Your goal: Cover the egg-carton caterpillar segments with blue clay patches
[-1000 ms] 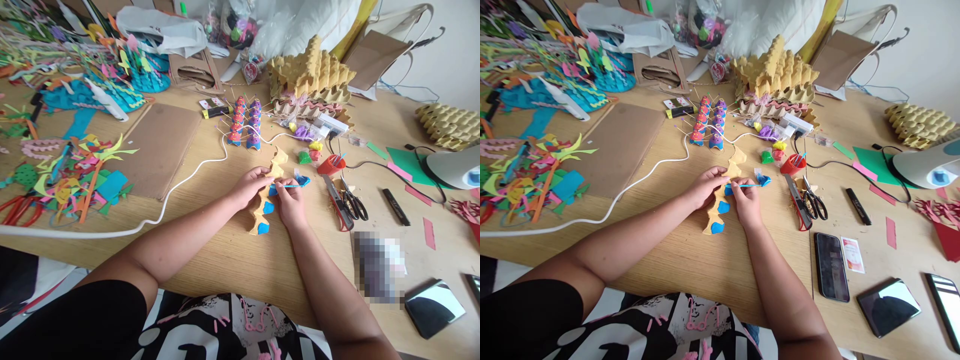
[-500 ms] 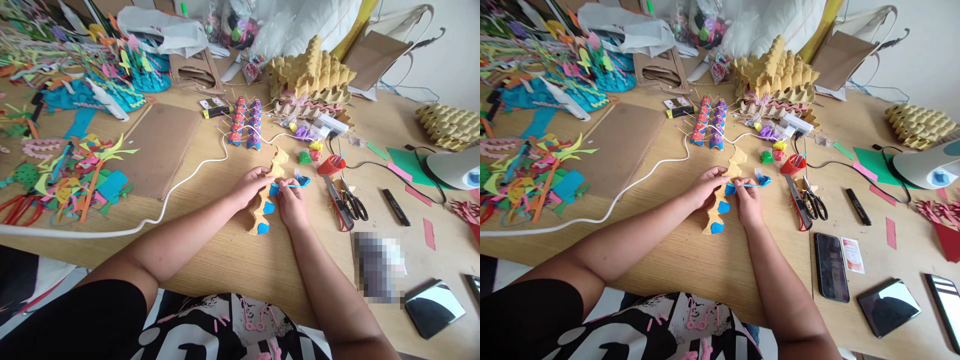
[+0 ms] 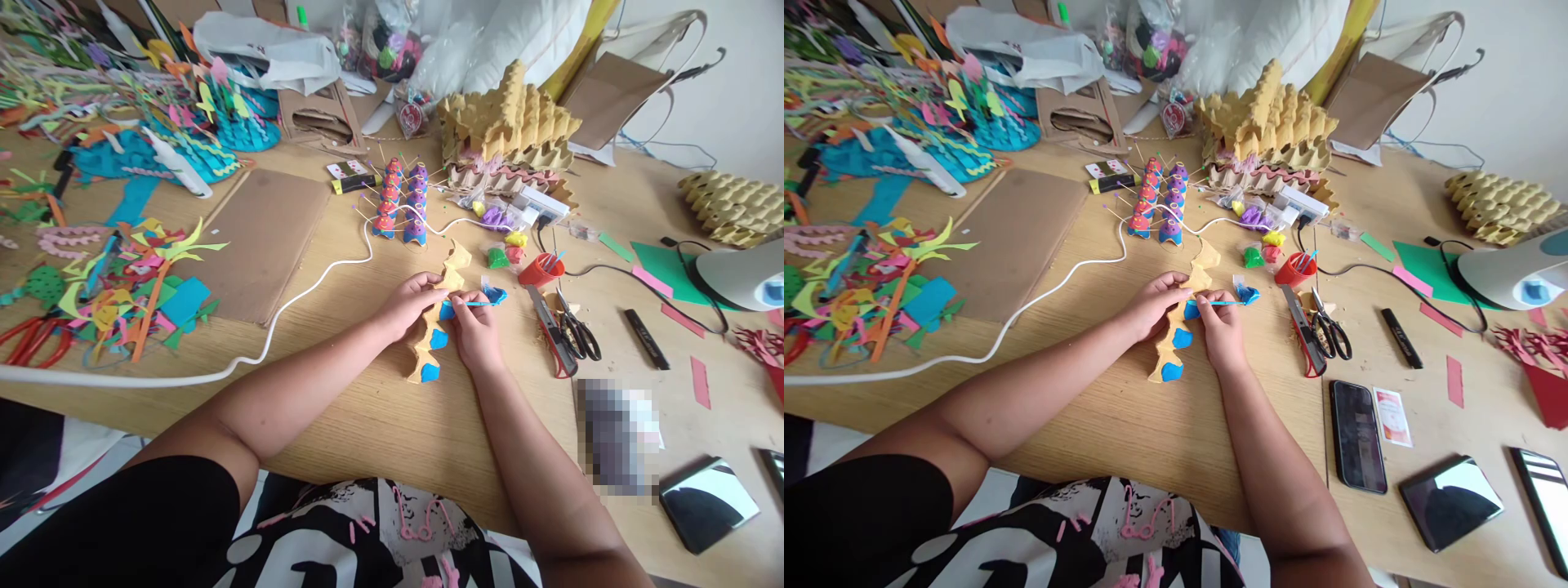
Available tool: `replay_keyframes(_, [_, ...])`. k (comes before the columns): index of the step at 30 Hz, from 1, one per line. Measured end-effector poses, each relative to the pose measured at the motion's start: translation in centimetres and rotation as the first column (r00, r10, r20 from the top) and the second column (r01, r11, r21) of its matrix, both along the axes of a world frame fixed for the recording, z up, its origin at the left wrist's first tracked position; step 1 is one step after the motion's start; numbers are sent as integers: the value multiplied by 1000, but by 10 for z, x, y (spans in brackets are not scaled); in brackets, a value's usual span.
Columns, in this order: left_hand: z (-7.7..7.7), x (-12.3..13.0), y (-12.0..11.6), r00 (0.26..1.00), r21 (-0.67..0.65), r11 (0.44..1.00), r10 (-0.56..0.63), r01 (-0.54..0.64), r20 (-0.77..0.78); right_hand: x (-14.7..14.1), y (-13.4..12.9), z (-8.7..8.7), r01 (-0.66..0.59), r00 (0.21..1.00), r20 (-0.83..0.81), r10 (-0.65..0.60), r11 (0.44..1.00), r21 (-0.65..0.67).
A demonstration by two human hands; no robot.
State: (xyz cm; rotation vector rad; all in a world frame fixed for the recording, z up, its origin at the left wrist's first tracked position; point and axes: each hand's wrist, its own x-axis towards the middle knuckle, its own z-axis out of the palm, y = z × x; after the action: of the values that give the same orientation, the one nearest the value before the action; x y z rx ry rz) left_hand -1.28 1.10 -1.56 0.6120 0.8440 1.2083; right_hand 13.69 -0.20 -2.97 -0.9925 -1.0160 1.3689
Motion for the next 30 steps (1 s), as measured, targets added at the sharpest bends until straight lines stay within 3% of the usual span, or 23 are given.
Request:
replay_keyframes(23, [1,1,0,1000,4,1000,-4,4,8,2,2,-1,-2,1000,-16,1,1000,-25])
replay_keyframes(30, [1,1,0,1000,18,1000,-9,9,-4,1,1,3,-10,993,-121,4,998,-55])
